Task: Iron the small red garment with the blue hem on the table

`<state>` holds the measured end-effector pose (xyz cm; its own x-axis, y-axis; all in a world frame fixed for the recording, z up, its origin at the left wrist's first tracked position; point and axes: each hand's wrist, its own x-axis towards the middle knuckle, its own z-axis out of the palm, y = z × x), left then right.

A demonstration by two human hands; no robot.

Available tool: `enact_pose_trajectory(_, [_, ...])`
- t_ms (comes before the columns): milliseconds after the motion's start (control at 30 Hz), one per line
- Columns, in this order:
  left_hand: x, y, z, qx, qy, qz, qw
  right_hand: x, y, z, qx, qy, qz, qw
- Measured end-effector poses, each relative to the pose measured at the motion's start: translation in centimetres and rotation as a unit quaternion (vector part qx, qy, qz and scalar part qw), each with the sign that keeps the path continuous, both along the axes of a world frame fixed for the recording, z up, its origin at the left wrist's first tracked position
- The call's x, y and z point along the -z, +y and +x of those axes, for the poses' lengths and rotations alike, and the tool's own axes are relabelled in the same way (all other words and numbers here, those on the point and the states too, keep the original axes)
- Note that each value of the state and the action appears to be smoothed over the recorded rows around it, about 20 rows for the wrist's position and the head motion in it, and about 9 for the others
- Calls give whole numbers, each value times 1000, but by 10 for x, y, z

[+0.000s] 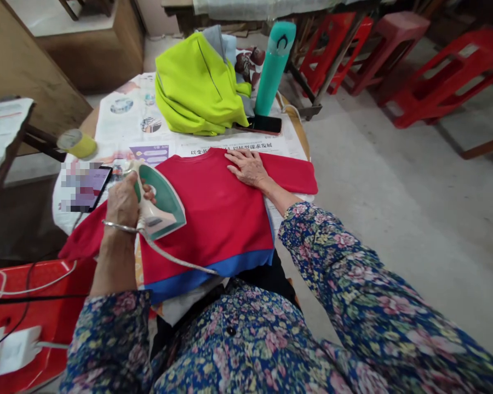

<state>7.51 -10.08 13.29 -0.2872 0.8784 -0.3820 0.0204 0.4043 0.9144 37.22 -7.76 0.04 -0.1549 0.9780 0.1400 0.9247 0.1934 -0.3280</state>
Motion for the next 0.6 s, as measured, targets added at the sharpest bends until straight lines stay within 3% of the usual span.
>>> enact_pose_trajectory(100, [-2, 4, 8, 39, -1, 3, 999, 1, 1, 1, -2, 2, -2, 1000])
enact_pose_trajectory(233, [-6, -17, 7, 85, 4, -23, 996, 6, 4, 4, -10, 0, 7, 1000])
enact_pose_trajectory(467, [2, -92, -27, 138, 25, -45, 989, 9, 5, 6, -8, 1, 12, 1000])
enact_pose_trajectory(600, [7, -141, -44, 117, 28, -36, 992, 8, 3, 4, 0, -1, 12, 1000])
